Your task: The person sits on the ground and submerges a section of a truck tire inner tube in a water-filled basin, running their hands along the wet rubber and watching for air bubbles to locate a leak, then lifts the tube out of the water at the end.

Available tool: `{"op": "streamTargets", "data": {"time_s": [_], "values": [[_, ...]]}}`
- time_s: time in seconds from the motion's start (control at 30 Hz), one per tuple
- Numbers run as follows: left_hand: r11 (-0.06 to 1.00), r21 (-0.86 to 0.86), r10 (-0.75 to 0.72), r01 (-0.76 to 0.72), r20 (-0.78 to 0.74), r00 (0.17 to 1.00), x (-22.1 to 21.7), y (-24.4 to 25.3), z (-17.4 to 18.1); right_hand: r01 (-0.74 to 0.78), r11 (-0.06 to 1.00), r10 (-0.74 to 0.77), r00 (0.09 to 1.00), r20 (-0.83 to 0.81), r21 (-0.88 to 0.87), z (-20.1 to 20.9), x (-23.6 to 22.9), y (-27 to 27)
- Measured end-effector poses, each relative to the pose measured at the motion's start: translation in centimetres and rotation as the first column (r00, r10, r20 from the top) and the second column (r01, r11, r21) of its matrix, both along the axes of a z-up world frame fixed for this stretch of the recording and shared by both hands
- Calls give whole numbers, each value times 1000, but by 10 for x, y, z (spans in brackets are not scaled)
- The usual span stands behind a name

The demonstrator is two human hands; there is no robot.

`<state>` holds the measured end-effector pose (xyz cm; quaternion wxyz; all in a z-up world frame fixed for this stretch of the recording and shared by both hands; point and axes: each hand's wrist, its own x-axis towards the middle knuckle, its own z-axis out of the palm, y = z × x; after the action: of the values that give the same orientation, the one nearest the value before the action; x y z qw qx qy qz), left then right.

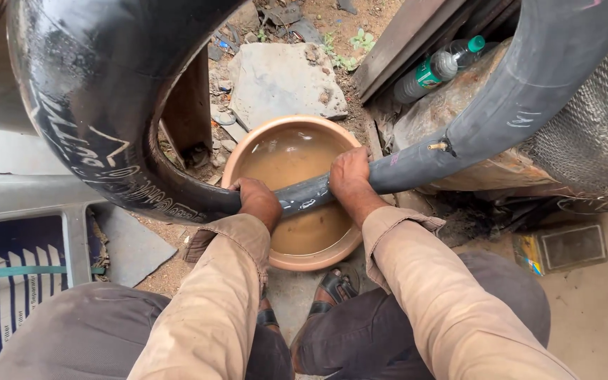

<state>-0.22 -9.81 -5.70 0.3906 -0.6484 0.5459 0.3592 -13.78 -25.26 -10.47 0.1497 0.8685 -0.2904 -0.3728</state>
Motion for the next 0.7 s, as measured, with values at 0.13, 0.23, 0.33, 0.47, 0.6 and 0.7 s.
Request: {"op": "streamTargets", "data": {"time_s": [0.13,0.23,0.33,0.47,0.6,0.7], "values": [[997,38,-61,62,-29,998,2,-1,16,11,1000,-11,1000,3,-12,19,8,5],[1000,21,-17,17,0,1000,1,-1,15,-4,1000,6,998,-66,23,31,10,9],[1000,26,1,0,-31,1000,3,0,19,-9,1000,9,998,-68,6,24,11,9],[1000,14,5,-5,-13,1000,3,0,7,-29,1000,29,998,-63,5,13,7,5],[1000,17,10,-10,-24,1000,4,0,2,-34,999,33,998,-51,-11,10,6,5],[997,43,-69,71,-48,996,3,2,26,-43,999,42,998,-46,-12,16,6,6]]}}
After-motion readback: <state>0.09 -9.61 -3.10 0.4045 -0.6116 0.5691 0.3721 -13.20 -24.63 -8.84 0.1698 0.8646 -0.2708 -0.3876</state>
